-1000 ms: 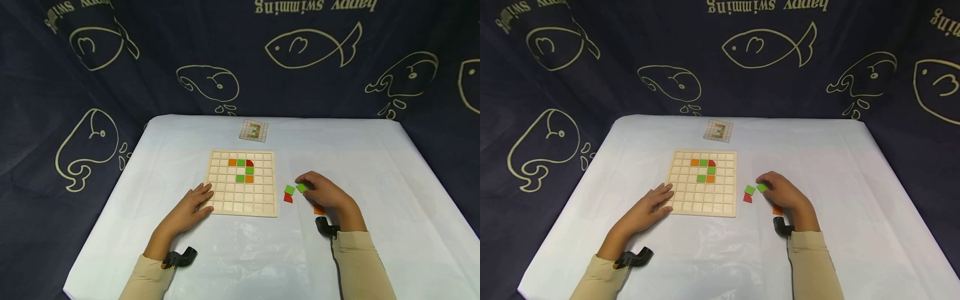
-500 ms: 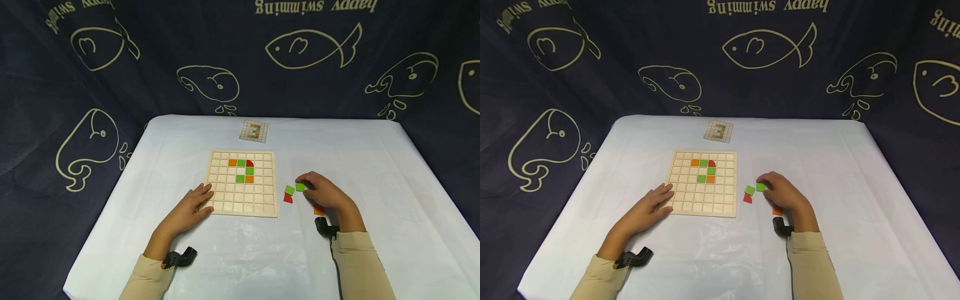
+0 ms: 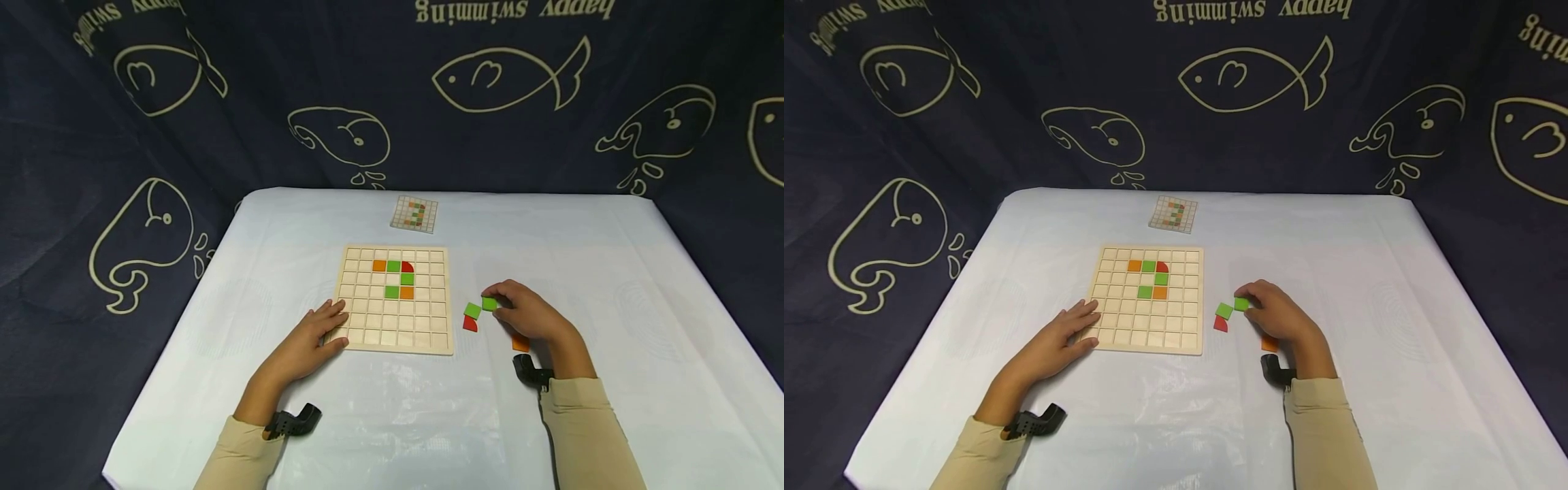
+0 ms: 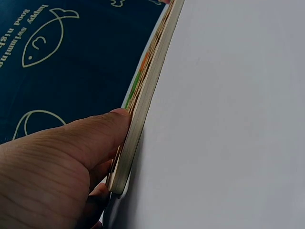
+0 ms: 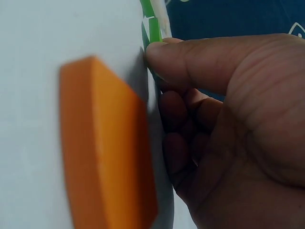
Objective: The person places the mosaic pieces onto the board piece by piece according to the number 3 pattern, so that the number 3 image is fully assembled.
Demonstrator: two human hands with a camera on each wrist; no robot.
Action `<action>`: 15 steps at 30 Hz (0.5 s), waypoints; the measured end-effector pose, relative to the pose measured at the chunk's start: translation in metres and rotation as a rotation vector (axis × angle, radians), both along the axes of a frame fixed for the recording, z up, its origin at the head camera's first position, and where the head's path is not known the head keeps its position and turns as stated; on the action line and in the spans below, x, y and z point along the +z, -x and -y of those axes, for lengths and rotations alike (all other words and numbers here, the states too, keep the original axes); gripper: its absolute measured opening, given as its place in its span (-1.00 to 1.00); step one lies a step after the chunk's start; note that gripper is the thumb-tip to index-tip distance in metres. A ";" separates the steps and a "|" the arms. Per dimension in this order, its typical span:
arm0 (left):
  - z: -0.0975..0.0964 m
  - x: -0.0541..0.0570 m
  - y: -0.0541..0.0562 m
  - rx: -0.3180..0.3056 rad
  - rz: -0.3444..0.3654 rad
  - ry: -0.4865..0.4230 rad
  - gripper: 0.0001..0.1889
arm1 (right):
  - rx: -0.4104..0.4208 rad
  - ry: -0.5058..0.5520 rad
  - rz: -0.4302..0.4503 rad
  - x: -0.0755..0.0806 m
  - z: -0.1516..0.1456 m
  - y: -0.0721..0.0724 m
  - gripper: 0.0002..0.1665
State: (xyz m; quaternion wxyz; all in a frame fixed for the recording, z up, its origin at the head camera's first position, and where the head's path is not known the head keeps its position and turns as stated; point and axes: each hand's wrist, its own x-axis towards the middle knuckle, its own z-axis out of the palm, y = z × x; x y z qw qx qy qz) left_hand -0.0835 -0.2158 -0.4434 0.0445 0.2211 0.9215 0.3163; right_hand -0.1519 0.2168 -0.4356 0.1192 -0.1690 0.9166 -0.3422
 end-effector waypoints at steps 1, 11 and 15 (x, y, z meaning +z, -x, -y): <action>0.000 0.000 0.000 -0.001 -0.002 -0.001 -0.42 | -0.002 0.001 0.003 0.000 0.000 0.000 -0.66; 0.000 -0.002 0.001 -0.001 -0.005 -0.006 -0.42 | -0.034 0.004 0.034 -0.001 0.001 0.001 -0.65; 0.000 -0.002 0.001 -0.001 -0.006 -0.006 -0.42 | -0.035 0.009 0.038 -0.001 0.000 0.000 -0.65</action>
